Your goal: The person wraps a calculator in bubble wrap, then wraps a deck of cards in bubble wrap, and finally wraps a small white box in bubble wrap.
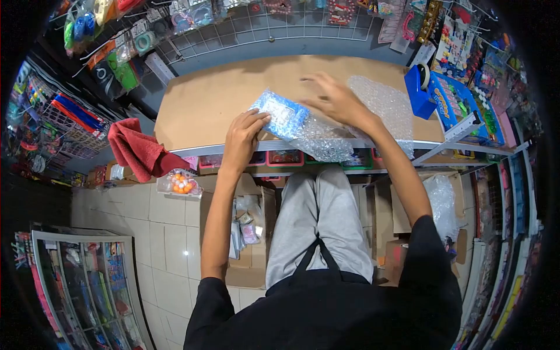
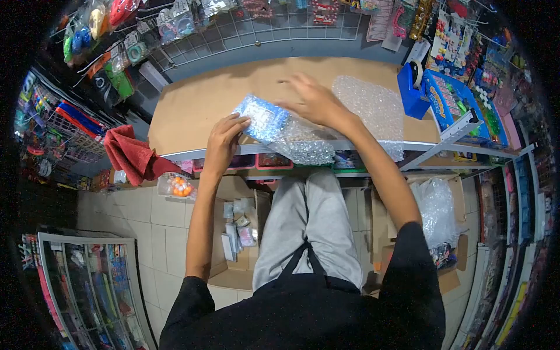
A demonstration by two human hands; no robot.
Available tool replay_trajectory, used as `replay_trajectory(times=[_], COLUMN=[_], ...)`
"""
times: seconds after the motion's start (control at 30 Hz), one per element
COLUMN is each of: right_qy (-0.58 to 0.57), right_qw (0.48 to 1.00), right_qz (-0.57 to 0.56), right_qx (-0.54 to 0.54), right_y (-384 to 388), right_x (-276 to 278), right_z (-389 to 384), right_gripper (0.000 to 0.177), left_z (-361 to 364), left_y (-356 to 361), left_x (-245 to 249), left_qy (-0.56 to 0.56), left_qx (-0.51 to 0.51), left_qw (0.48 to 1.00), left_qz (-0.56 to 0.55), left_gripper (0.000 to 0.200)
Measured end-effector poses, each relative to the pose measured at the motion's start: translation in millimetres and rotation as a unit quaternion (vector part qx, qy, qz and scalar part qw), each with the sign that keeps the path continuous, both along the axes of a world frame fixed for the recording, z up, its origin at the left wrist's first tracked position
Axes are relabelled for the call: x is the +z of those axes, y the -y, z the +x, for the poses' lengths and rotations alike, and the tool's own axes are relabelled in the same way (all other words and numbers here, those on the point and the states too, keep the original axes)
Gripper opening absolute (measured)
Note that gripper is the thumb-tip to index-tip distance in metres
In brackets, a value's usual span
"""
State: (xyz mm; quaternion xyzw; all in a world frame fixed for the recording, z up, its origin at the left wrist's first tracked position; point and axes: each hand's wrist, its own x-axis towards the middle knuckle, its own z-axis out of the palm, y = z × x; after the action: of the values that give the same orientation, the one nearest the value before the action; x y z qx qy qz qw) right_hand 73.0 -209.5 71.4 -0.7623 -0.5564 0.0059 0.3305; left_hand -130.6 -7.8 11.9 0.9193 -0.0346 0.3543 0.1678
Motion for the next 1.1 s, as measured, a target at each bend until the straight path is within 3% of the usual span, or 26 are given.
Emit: replay_trajectory(times=[0.03, 0.1, 0.2, 0.3, 0.47, 0.53, 0.63, 0.7, 0.8, 0.93, 1.1], right_qy=[0.050, 0.021, 0.118, 0.090, 0.082, 0.149, 0.066, 0.166, 0.195, 0.230, 0.202], right_qw=[0.998, 0.990, 0.950, 0.947, 0.928, 0.923, 0.989, 0.985, 0.970, 0.952, 0.958], right_qz=[0.020, 0.044, -0.136, -0.166, -0.195, -0.118, 0.045, -0.037, -0.077, -0.072, -0.024], right_qx=[-0.033, -0.136, -0.256, -0.259, -0.308, -0.334, -0.126, 0.042, 0.126, 0.190, 0.202], right_y=[20.2, 64.4, 111.7, 118.1, 91.0, 78.6, 78.9, 91.0, 85.9, 65.4, 49.3], right_x=[3.5, 3.1, -24.1, -54.2, -54.5, -51.9, -15.4, 0.0, -8.3, -34.5, -47.8], right_z=[1.8, 3.6, 20.7, 47.2, 87.2, 91.3, 48.2, 18.2, -8.8, -12.2, -11.4], right_gripper=[0.060, 0.058, 0.063, 0.070, 0.072, 0.067, 0.064, 0.063, 0.063, 0.060, 0.050], left_z=[-1.5, -2.2, -6.2, -6.4, 15.1, 26.5, 31.0, 30.4, 22.3, 15.7, 11.0], left_y=[0.9, 1.6, 10.5, 10.6, -17.6, -23.6, -28.2, -29.1, -24.2, -21.1, -21.4], left_x=[-2.6, -5.4, -6.4, -2.1, 1.2, 0.1, 1.6, -0.2, 4.6, 14.2, 16.9], left_qy=[0.002, 0.010, -0.013, -0.030, -0.042, -0.037, -0.051, -0.052, -0.103, -0.129, -0.158], left_qx=[0.003, 0.008, 0.009, -0.001, -0.014, -0.041, -0.074, -0.091, -0.092, -0.104, -0.118], left_qw=[1.000, 1.000, 1.000, 1.000, 0.999, 0.997, 0.994, 0.992, 0.985, 0.984, 0.979], left_qz=[0.002, 0.010, -0.007, -0.010, -0.007, -0.057, -0.069, -0.078, -0.108, -0.068, -0.047], left_gripper=[0.037, 0.036, 0.029, 0.021, 0.016, 0.016, 0.019, 0.021, 0.028, 0.038, 0.038])
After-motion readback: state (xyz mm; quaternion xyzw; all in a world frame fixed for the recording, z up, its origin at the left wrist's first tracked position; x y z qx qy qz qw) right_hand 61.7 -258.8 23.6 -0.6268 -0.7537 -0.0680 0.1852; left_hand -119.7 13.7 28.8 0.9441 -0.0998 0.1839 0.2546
